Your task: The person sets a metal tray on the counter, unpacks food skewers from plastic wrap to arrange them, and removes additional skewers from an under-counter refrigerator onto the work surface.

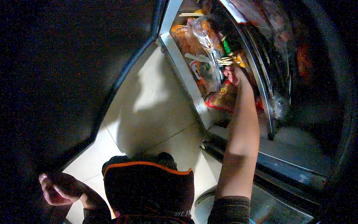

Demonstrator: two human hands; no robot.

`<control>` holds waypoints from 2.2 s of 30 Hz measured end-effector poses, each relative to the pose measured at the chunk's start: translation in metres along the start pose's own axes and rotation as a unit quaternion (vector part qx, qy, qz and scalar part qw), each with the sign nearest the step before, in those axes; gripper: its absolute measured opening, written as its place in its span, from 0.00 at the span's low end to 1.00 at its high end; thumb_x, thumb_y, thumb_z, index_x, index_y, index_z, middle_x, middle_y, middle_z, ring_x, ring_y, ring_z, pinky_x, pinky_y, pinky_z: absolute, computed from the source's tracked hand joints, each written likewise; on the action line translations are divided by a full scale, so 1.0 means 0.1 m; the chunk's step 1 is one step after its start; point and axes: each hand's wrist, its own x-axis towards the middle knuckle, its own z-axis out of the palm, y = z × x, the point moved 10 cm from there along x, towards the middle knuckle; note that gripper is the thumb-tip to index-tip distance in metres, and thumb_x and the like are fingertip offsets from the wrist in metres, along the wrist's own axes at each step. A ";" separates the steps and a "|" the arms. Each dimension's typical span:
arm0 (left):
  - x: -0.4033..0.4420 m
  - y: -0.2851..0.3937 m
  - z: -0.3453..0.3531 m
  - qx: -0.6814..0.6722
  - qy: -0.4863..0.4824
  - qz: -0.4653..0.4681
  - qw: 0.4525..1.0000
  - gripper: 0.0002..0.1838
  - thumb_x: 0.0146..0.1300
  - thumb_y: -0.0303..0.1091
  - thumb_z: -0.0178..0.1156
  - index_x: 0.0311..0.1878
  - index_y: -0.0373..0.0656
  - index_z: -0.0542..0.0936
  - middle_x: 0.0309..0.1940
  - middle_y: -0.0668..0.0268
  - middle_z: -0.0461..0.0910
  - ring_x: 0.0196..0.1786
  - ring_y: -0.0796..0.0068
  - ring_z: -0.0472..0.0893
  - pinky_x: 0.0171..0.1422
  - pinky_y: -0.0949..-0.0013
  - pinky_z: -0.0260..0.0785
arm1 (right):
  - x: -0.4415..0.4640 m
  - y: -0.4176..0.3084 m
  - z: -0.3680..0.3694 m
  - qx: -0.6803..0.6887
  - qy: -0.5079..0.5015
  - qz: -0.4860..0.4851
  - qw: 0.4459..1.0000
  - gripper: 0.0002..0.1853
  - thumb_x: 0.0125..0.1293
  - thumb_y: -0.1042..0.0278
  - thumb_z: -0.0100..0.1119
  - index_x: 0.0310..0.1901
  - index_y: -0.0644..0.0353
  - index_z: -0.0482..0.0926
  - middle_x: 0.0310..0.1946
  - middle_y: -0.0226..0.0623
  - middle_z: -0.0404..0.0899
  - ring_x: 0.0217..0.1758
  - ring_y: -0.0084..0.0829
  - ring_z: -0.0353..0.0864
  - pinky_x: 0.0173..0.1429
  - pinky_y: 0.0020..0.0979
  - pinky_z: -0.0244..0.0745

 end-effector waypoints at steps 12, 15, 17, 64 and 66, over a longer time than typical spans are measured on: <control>0.11 0.11 0.23 -0.027 -0.080 -0.081 0.993 0.13 0.60 0.30 0.48 0.48 0.44 0.62 0.32 0.61 0.68 0.36 0.65 0.67 0.43 0.63 0.62 | -2.35 -0.89 1.86 -0.206 0.033 -0.445 0.871 0.07 0.53 0.67 0.62 0.27 0.62 0.79 0.23 0.34 0.77 0.29 0.25 0.75 0.36 0.27 0.69; 0.09 0.10 0.28 -0.076 -0.084 -0.150 0.982 0.13 0.59 0.26 0.47 0.47 0.42 0.63 0.32 0.61 0.68 0.37 0.64 0.68 0.41 0.65 0.64 | -3.45 -1.44 2.22 -0.233 -0.023 -0.509 0.828 0.07 0.53 0.66 0.61 0.28 0.61 0.79 0.20 0.37 0.74 0.27 0.32 0.76 0.36 0.31 0.70; 0.13 0.15 0.36 -0.082 -0.126 -0.142 0.978 0.09 0.57 0.24 0.47 0.42 0.39 0.65 0.33 0.59 0.68 0.38 0.63 0.70 0.44 0.63 0.64 | -4.34 -1.93 2.28 -0.227 -0.022 -0.666 0.710 0.07 0.53 0.67 0.61 0.33 0.59 0.79 0.26 0.40 0.74 0.32 0.38 0.75 0.38 0.32 0.71; 0.78 -0.02 -0.27 -0.028 0.087 -0.320 0.943 0.36 0.53 0.22 0.60 0.63 0.35 0.52 0.59 0.53 0.58 0.60 0.63 0.61 0.64 0.60 0.51 | -5.37 -1.13 2.21 0.364 -0.450 -0.394 0.714 0.16 0.68 0.53 0.37 0.48 0.56 0.65 0.11 0.21 0.54 0.12 0.18 0.49 0.19 0.24 0.48; 0.79 -0.01 -0.27 -0.027 0.088 -0.327 0.941 0.33 0.54 0.21 0.59 0.62 0.35 0.54 0.58 0.54 0.60 0.58 0.64 0.63 0.64 0.62 0.53 | -5.40 -0.60 2.23 0.345 -0.502 -0.342 0.715 0.17 0.68 0.53 0.38 0.48 0.57 0.65 0.11 0.22 0.54 0.11 0.19 0.49 0.19 0.24 0.47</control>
